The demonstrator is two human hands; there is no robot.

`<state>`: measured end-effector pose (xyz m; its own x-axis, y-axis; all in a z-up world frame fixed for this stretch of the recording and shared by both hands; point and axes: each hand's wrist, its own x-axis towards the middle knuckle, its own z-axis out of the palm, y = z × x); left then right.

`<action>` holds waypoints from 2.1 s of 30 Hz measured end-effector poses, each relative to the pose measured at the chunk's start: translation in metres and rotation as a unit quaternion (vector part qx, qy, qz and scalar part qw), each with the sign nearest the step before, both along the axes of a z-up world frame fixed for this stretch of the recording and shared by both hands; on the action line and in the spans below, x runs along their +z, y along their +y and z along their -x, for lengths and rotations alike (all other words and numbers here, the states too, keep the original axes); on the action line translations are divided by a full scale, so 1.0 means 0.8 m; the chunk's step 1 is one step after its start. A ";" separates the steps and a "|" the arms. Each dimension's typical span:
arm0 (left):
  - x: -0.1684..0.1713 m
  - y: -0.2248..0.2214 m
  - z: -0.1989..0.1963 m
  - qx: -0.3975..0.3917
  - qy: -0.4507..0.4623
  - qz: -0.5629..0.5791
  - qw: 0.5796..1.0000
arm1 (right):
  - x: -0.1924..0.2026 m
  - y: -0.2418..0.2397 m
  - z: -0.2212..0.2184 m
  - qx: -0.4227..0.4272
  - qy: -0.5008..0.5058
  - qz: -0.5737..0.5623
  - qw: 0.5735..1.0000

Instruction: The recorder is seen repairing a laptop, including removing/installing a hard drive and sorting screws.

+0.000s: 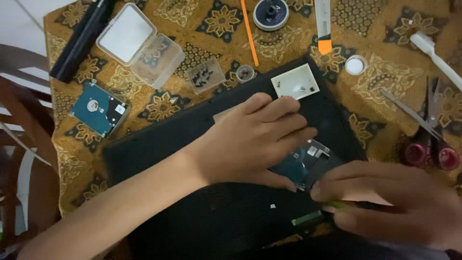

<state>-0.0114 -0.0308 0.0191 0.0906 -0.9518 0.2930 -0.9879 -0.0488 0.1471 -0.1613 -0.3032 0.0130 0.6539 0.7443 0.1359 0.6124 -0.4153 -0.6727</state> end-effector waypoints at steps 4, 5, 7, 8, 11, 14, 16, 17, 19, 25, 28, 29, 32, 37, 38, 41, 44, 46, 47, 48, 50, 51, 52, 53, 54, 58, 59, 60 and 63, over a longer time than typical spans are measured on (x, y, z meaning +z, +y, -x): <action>-0.001 0.013 0.009 0.046 0.065 0.047 0.996 | 0.001 0.004 -0.003 -0.008 0.039 -0.051 0.998; 0.000 0.017 0.012 0.047 0.061 0.047 0.996 | -0.003 0.007 -0.011 -0.006 0.036 -0.051 0.998; 0.000 0.026 0.017 0.104 0.095 0.045 0.989 | -0.012 0.014 -0.028 0.000 -0.105 -0.066 0.992; 0.001 0.031 0.018 0.105 0.096 0.044 0.989 | -0.008 0.019 -0.044 0.000 -0.103 -0.067 0.992; -0.001 0.049 0.020 0.170 0.065 0.042 0.982 | 0.017 0.040 -0.089 0.021 -0.070 -0.054 0.996; -0.003 0.061 0.018 0.224 0.074 0.089 0.968 | 0.050 0.058 -0.121 0.091 -0.112 -0.110 0.983; -0.007 0.064 0.019 0.235 0.095 0.116 0.960 | 0.041 0.055 -0.126 0.087 -0.096 -0.025 0.991; -0.006 0.065 0.017 0.239 0.096 0.118 0.959 | 0.038 0.053 -0.126 0.091 -0.095 -0.024 0.991; -0.006 0.065 0.014 0.234 0.159 0.100 0.954 | 0.030 0.049 -0.125 0.095 -0.045 -0.063 0.993; -0.013 0.068 0.008 0.230 0.133 0.094 0.959 | 0.016 0.057 -0.104 0.034 -0.038 -0.038 0.998; -0.010 0.067 0.009 0.244 0.137 0.078 0.957 | 0.027 0.064 -0.100 0.023 -0.038 -0.033 0.998; -0.012 0.068 0.008 0.245 0.139 0.079 0.956 | 0.019 0.059 -0.101 0.025 -0.037 -0.032 0.999; -0.016 0.072 0.009 0.241 0.130 0.102 0.956 | 0.002 0.052 -0.103 0.058 -0.058 -0.053 0.995; -0.018 0.072 0.009 0.244 0.114 0.097 0.958 | -0.027 0.008 -0.094 -0.023 0.000 0.063 0.998; -0.018 0.074 0.008 0.244 0.114 0.097 0.958 | -0.027 0.007 -0.093 -0.024 -0.001 0.063 0.998; -0.017 0.076 0.006 0.228 0.146 0.103 0.957 | -0.028 0.005 -0.090 -0.064 0.015 0.101 0.993; -0.016 0.077 0.003 0.218 0.144 0.094 0.961 | -0.027 0.001 -0.092 -0.124 0.034 0.159 0.979; -0.017 0.078 0.000 0.207 0.169 0.076 0.961 | -0.028 -0.002 -0.094 -0.183 0.056 0.215 0.958; -0.016 0.079 -0.001 0.207 0.169 0.078 0.961 | -0.027 -0.005 -0.095 -0.183 0.055 0.216 0.957; -0.015 0.079 -0.002 0.202 0.178 0.071 0.960 | -0.026 -0.007 -0.097 -0.214 0.067 0.244 0.944; -0.013 0.076 -0.005 0.194 0.188 0.065 0.961 | -0.026 -0.014 -0.096 -0.247 0.080 0.273 0.926; -0.012 0.072 -0.006 0.196 0.198 0.044 0.959 | -0.027 -0.018 -0.094 -0.279 0.092 0.299 0.908; -0.010 0.071 -0.008 0.197 0.209 0.023 0.958 | -0.026 -0.020 -0.092 -0.309 0.105 0.324 0.888; -0.011 0.072 -0.007 0.193 0.210 0.023 0.958 | -0.025 -0.022 -0.091 -0.312 0.107 0.325 0.886; -0.012 0.072 -0.006 0.193 0.199 0.043 0.960 | -0.025 -0.025 -0.092 -0.342 0.118 0.349 0.865; -0.007 0.068 -0.010 0.189 0.221 0.042 0.956 | -0.021 -0.041 -0.089 -0.432 0.148 0.424 0.782; -0.008 0.068 -0.011 0.183 0.224 0.047 0.956 | -0.019 -0.048 -0.086 -0.436 0.148 0.429 0.777; -0.010 0.068 -0.013 0.178 0.224 0.037 0.957 | -0.017 -0.054 -0.080 -0.468 0.158 0.454 0.741; -0.014 0.064 -0.016 0.171 0.210 0.027 0.962 | -0.023 -0.083 -0.060 -0.481 0.081 0.429 0.760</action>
